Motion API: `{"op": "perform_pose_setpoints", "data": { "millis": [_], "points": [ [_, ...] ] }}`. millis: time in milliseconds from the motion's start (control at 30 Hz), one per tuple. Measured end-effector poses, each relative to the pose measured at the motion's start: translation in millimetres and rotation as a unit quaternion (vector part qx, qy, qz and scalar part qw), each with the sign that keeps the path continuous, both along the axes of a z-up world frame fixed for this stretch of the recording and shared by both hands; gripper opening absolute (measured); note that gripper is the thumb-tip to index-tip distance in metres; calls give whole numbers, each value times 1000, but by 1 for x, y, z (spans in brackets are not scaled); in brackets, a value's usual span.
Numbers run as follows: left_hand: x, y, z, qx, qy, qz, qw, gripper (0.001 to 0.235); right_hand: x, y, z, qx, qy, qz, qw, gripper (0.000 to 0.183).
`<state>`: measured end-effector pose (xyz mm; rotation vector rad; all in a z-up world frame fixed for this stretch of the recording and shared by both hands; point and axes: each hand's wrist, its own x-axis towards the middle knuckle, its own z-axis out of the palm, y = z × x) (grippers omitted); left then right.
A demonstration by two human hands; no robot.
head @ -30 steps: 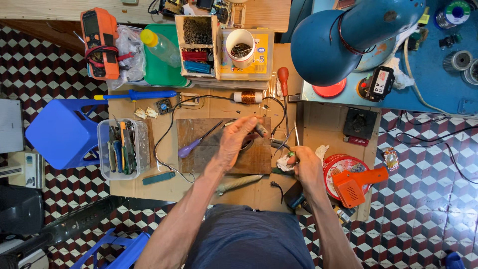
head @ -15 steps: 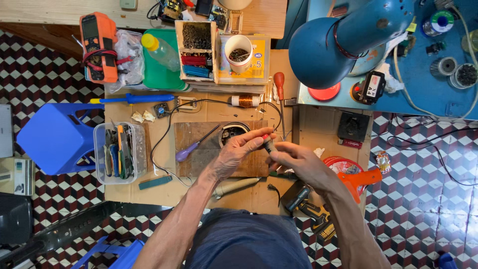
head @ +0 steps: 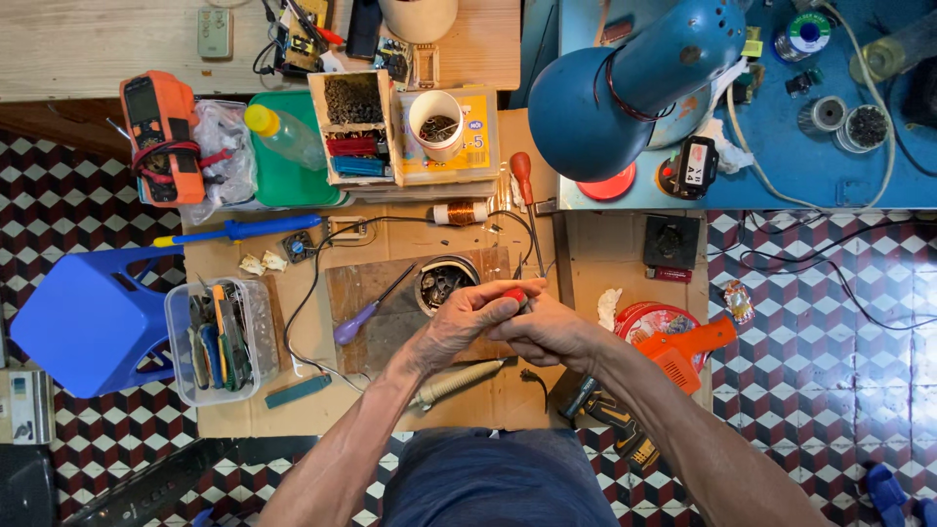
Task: The person works at a cluttered electronics workbench, handling small components and wires. They use pliers to strip wire insulation, a screwdriver to adjust a small red cylindrical component, and a hot glue gun to apply adhesive. The person also moves a container of parts and organizes tools on the table.
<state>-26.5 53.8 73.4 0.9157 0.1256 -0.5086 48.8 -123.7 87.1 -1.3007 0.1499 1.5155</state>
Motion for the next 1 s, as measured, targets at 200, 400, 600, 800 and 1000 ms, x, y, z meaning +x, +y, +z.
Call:
{"op": "perform_pose_setpoints", "data": {
  "millis": [200, 400, 600, 800, 1000],
  "points": [
    [-8, -33, 3, 4, 34, 108, 994, 54, -11, -5, -35, -92, -182, 1, 979, 18],
    [-11, -40, -8, 80, 23, 136, 987, 48, -27, -11, -67, -111, -313, -29, 943, 29],
    [-6, -58, -25, 182, 49, 243, 952, 48, -21, 7, -63, -201, -492, -13, 847, 29],
    [-1, -52, -23, 133, 34, 236, 962, 46, -16, 2, -45, -249, -705, 45, 662, 28],
    [2, -13, -11, 229, -36, 84, 969, 43, -8, -11, -15, -228, -736, 111, 628, 21]
  ]
}}
